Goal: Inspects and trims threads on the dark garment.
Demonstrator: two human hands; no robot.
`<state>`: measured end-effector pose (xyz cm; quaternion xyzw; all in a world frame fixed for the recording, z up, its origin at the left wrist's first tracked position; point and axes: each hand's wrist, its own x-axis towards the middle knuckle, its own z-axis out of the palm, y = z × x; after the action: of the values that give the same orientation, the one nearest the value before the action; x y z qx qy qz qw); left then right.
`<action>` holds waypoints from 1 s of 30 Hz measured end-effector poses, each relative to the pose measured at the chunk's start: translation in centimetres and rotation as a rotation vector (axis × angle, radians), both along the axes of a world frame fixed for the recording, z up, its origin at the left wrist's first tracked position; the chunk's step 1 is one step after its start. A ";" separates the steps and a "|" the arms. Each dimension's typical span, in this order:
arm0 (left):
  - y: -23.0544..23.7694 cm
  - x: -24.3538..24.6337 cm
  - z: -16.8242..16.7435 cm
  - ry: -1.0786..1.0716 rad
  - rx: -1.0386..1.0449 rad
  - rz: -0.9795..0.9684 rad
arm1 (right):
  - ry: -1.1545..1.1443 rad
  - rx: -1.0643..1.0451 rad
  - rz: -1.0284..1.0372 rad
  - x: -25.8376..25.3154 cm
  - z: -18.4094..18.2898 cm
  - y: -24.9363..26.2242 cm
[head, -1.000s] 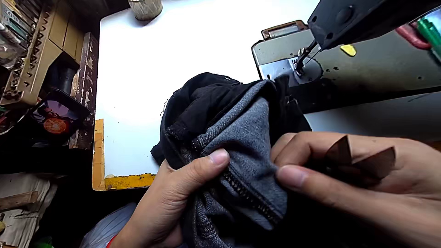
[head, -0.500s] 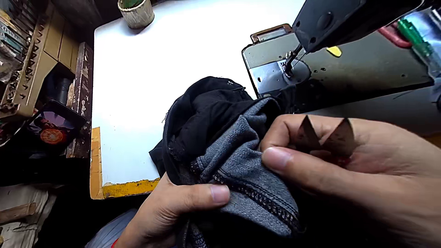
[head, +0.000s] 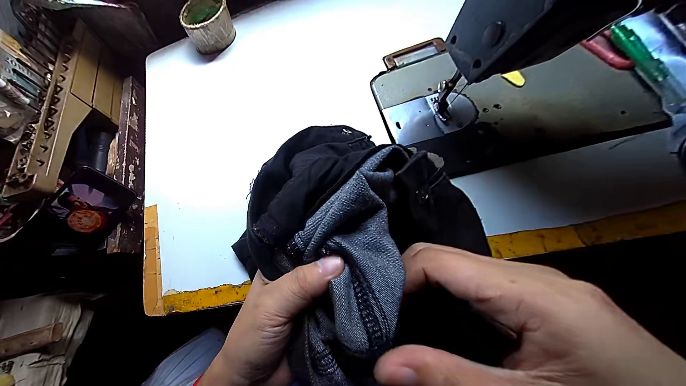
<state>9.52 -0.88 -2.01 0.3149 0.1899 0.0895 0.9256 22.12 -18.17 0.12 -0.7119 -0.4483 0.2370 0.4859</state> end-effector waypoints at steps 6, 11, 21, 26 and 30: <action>0.8 -0.4 0.0 -0.096 -0.004 -0.028 | -0.266 -0.018 -0.009 1.1 -1.3 -0.8; 1.4 -0.6 1.1 -0.133 0.059 0.012 | -0.396 -0.239 0.179 4.1 -1.2 -4.0; 1.1 0.0 1.6 -0.057 -0.002 0.090 | -0.315 -0.286 0.281 6.5 -1.0 -5.3; -0.2 -0.1 2.1 0.013 -0.018 0.115 | -0.113 -0.197 0.023 4.7 1.9 -4.6; -1.1 0.0 2.3 -0.006 -0.030 0.117 | -0.015 0.003 -0.181 1.8 1.1 -2.9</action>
<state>9.48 -2.00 0.29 0.2889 0.2068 0.1416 0.9240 23.92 -21.12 1.26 -0.7506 -0.3860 0.1860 0.5030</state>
